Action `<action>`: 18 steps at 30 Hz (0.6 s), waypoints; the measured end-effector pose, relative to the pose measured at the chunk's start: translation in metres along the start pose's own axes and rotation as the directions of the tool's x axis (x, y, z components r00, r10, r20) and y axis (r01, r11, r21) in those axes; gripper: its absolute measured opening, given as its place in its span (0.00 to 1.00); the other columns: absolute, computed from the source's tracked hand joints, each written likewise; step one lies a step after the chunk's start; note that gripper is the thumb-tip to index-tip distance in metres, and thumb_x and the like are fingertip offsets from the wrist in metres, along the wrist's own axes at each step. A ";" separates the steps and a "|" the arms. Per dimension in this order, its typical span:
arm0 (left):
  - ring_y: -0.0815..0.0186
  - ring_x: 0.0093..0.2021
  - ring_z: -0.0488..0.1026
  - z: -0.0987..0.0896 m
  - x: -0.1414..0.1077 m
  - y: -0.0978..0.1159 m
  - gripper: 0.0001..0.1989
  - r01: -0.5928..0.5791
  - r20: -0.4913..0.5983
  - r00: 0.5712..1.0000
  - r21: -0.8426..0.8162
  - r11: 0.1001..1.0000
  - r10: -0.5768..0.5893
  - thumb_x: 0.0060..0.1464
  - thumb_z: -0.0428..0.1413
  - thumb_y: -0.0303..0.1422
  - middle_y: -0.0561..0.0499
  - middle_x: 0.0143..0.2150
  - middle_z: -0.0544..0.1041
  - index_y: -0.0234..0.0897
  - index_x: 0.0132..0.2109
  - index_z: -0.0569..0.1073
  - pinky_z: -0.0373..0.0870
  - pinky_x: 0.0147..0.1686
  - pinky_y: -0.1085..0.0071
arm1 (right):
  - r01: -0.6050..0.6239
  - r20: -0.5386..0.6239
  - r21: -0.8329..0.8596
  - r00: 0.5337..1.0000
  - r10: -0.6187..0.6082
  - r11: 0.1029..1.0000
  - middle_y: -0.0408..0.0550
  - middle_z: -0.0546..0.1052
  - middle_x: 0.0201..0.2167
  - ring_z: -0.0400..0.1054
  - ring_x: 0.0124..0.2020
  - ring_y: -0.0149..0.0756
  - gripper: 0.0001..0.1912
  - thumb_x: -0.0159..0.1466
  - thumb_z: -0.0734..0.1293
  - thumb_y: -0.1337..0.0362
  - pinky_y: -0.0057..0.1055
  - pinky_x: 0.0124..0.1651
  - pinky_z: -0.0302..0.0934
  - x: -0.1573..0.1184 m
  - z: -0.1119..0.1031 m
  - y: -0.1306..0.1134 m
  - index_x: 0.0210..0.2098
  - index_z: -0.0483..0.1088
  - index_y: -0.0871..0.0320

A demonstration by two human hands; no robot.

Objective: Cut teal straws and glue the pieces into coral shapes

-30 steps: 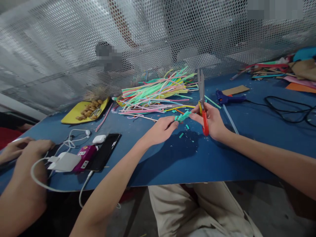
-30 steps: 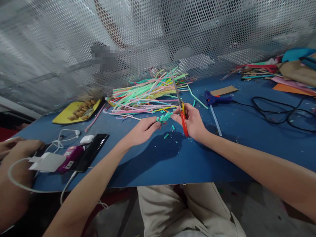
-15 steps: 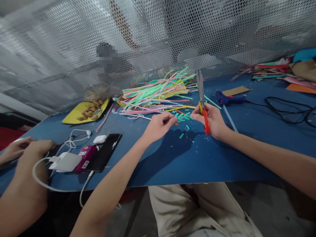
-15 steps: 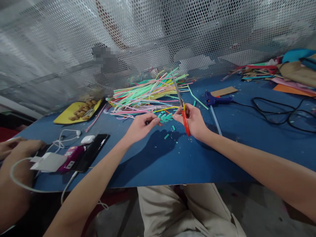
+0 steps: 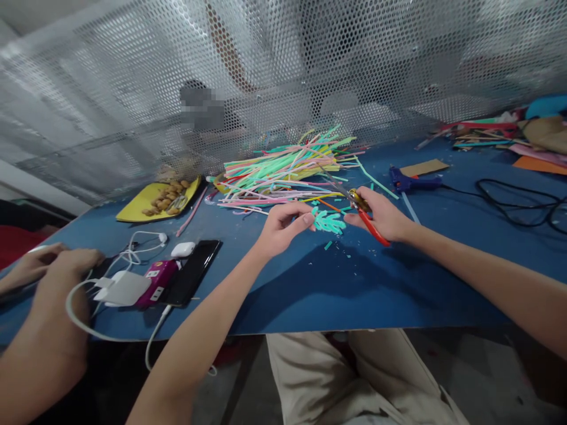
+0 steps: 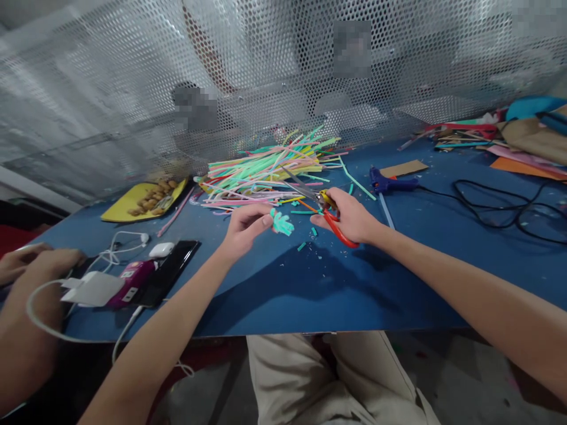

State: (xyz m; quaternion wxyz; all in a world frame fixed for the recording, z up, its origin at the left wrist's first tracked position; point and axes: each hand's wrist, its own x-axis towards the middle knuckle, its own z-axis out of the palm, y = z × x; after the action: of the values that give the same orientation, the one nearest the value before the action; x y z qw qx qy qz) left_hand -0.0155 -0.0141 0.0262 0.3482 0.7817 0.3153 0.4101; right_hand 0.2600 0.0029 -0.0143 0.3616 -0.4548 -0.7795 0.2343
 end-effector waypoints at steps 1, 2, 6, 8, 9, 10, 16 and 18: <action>0.64 0.31 0.74 0.000 -0.001 0.002 0.20 -0.014 0.009 1.000 -0.011 1.000 0.014 0.61 0.59 0.51 0.48 0.29 0.78 0.39 0.33 0.78 0.70 0.34 0.66 | 0.031 0.007 -0.016 0.999 -0.031 0.999 0.40 0.63 0.31 0.54 0.29 0.33 0.21 0.59 0.73 0.51 0.33 0.33 0.51 0.000 0.001 -0.002 0.35 0.58 0.53; 0.64 0.31 0.73 0.001 -0.001 0.003 0.19 -0.026 0.020 0.999 -0.022 0.999 0.027 0.61 0.59 0.49 0.49 0.29 0.78 0.39 0.33 0.78 0.69 0.34 0.66 | 0.073 0.015 -0.028 0.997 -0.073 0.997 0.41 0.64 0.33 0.54 0.30 0.33 0.21 0.59 0.73 0.51 0.33 0.34 0.52 -0.001 0.001 -0.003 0.35 0.57 0.53; 0.67 0.29 0.70 0.002 0.000 0.000 0.17 -0.084 0.041 0.995 -0.086 0.993 0.088 0.61 0.60 0.46 0.50 0.28 0.76 0.37 0.33 0.78 0.67 0.33 0.68 | 0.286 0.058 -0.075 0.958 -0.282 0.955 0.42 0.63 0.33 0.55 0.33 0.35 0.22 0.58 0.74 0.51 0.33 0.37 0.53 -0.003 0.003 -0.004 0.34 0.58 0.54; 0.67 0.29 0.69 0.002 0.001 -0.005 0.16 -0.135 0.034 0.990 -0.125 0.983 0.140 0.60 0.61 0.45 0.50 0.29 0.76 0.37 0.33 0.79 0.66 0.32 0.70 | 0.338 0.071 -0.077 0.940 -0.333 0.938 0.42 0.63 0.32 0.55 0.32 0.34 0.22 0.57 0.75 0.51 0.32 0.36 0.51 -0.004 0.003 -0.003 0.33 0.59 0.54; 0.67 0.29 0.69 0.002 0.001 -0.008 0.15 -0.158 0.028 0.986 -0.145 0.977 0.164 0.60 0.62 0.44 0.50 0.29 0.76 0.37 0.34 0.79 0.66 0.32 0.70 | 0.348 0.071 -0.077 0.937 -0.343 0.934 0.42 0.63 0.31 0.55 0.31 0.33 0.22 0.57 0.75 0.51 0.31 0.35 0.50 -0.004 0.003 -0.003 0.33 0.59 0.54; 0.67 0.30 0.69 0.002 0.001 -0.010 0.14 -0.172 0.026 0.984 -0.162 0.972 0.178 0.59 0.62 0.44 0.50 0.29 0.76 0.37 0.34 0.80 0.65 0.32 0.70 | 0.354 0.071 -0.078 0.934 -0.349 0.932 0.42 0.64 0.31 0.55 0.31 0.33 0.22 0.57 0.75 0.51 0.31 0.34 0.49 -0.005 0.004 -0.003 0.33 0.60 0.54; 0.67 0.29 0.69 0.003 0.002 -0.010 0.14 -0.172 0.035 0.983 -0.148 0.974 0.179 0.59 0.62 0.44 0.50 0.29 0.76 0.37 0.35 0.80 0.65 0.32 0.70 | 0.371 0.042 -0.051 0.928 -0.369 0.927 0.41 0.65 0.30 0.54 0.30 0.32 0.21 0.56 0.75 0.53 0.30 0.34 0.49 -0.007 0.007 -0.007 0.33 0.60 0.54; 0.67 0.29 0.68 0.004 0.002 -0.007 0.15 -0.182 0.045 0.981 -0.133 0.974 0.189 0.59 0.62 0.44 0.49 0.29 0.75 0.36 0.33 0.80 0.65 0.32 0.70 | 0.375 0.039 -0.034 0.927 -0.374 0.926 0.41 0.65 0.30 0.54 0.29 0.32 0.20 0.55 0.75 0.55 0.30 0.33 0.48 -0.007 0.008 -0.009 0.32 0.60 0.54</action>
State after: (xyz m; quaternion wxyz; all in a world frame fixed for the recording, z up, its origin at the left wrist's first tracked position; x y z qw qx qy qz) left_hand -0.0126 -0.0097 0.0195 0.3669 0.7952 0.2039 0.4375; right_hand 0.2512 -0.0082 -0.0160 0.3780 -0.3012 -0.8621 0.1521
